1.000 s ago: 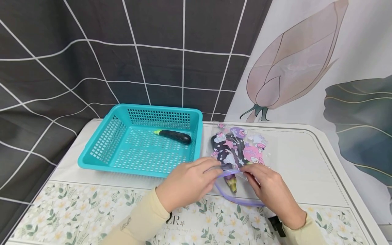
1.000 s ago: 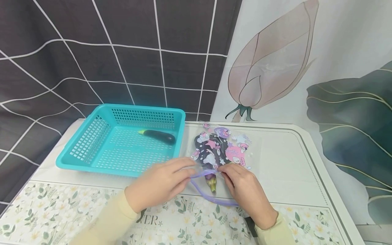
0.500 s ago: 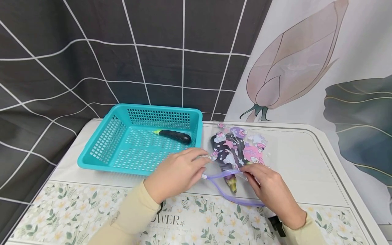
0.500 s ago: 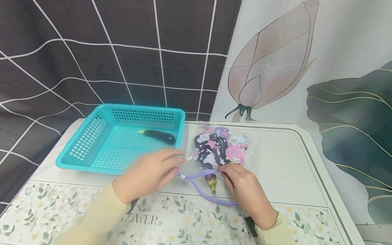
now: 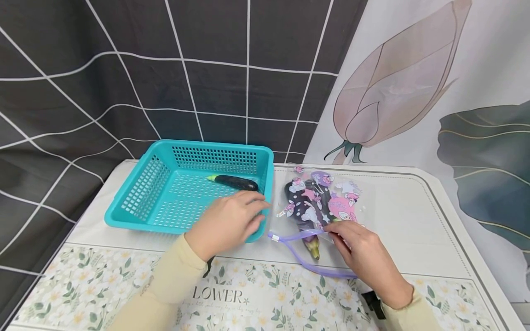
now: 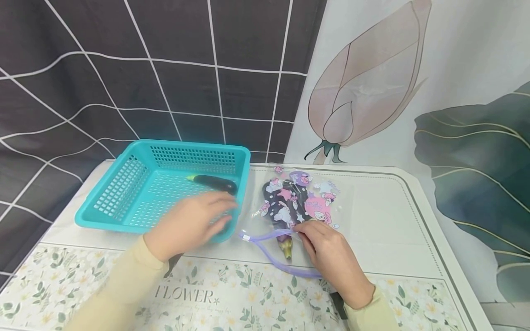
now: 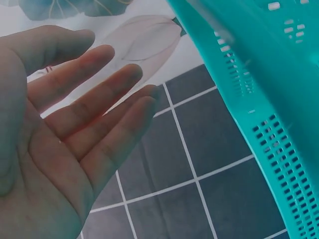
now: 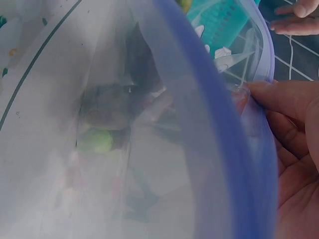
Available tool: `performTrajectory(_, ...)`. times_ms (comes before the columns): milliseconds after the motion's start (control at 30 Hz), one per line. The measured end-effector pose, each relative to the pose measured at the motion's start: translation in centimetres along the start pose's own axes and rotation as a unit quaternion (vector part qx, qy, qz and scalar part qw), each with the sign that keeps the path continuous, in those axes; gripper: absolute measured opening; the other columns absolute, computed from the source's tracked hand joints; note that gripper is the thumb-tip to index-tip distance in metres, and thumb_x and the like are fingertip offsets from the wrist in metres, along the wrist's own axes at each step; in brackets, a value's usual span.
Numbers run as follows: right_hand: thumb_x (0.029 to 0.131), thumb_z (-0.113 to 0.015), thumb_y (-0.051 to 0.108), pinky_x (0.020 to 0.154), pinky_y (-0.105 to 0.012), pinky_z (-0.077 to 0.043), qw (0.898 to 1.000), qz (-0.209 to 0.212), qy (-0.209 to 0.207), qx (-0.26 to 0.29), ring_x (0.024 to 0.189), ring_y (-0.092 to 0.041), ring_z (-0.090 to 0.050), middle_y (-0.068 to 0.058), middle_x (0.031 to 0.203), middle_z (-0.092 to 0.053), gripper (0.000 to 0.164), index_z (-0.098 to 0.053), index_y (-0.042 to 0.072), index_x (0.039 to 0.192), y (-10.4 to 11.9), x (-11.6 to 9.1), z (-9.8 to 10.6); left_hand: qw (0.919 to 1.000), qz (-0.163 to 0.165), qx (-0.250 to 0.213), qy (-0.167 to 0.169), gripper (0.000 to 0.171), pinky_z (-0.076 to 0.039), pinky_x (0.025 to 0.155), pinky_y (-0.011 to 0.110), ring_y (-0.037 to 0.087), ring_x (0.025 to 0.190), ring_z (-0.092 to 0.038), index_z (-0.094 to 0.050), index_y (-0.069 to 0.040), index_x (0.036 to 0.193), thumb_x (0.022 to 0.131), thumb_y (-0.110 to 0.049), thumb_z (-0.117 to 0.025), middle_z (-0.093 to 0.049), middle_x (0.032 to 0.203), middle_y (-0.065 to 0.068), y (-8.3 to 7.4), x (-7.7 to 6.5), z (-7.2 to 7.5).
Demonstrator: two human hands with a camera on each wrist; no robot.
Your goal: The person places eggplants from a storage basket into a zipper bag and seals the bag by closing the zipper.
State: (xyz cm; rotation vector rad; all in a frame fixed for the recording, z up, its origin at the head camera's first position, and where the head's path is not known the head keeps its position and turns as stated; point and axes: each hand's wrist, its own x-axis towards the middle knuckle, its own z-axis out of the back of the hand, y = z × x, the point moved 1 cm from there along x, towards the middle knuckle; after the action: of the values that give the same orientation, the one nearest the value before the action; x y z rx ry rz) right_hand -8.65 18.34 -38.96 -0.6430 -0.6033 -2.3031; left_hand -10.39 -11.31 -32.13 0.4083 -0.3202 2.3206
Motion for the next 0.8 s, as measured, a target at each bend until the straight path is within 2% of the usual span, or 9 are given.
performTrajectory(467,0.072,-0.081,-0.009,0.075,-0.038,-0.059,1.0,0.002,0.002,-0.002,0.092,-0.019,-0.071,-0.002,0.098,-0.073,0.034,-0.073,0.007,0.1,0.2,0.1,0.0,0.9975,0.048,0.013,0.051,0.029,-0.058,0.089,0.04,0.025,0.108,-0.068,-0.073,-0.006,0.116,0.092,-0.02,-0.074,-0.071,0.117,0.01,2.0,0.3,1.0)
performTrajectory(800,0.071,-0.082,-0.01,0.075,-0.037,-0.059,1.0,0.0,0.002,-0.002,0.092,-0.018,-0.071,-0.001,0.098,-0.073,0.035,-0.074,0.007,0.1,0.1,0.1,0.0,0.9903,0.093,0.013,0.103,0.032,-0.057,0.09,0.043,0.027,0.107,-0.069,-0.072,-0.004,0.121,0.094,-0.023,-0.072,-0.071,0.119,0.011,3.6,0.8,1.0)
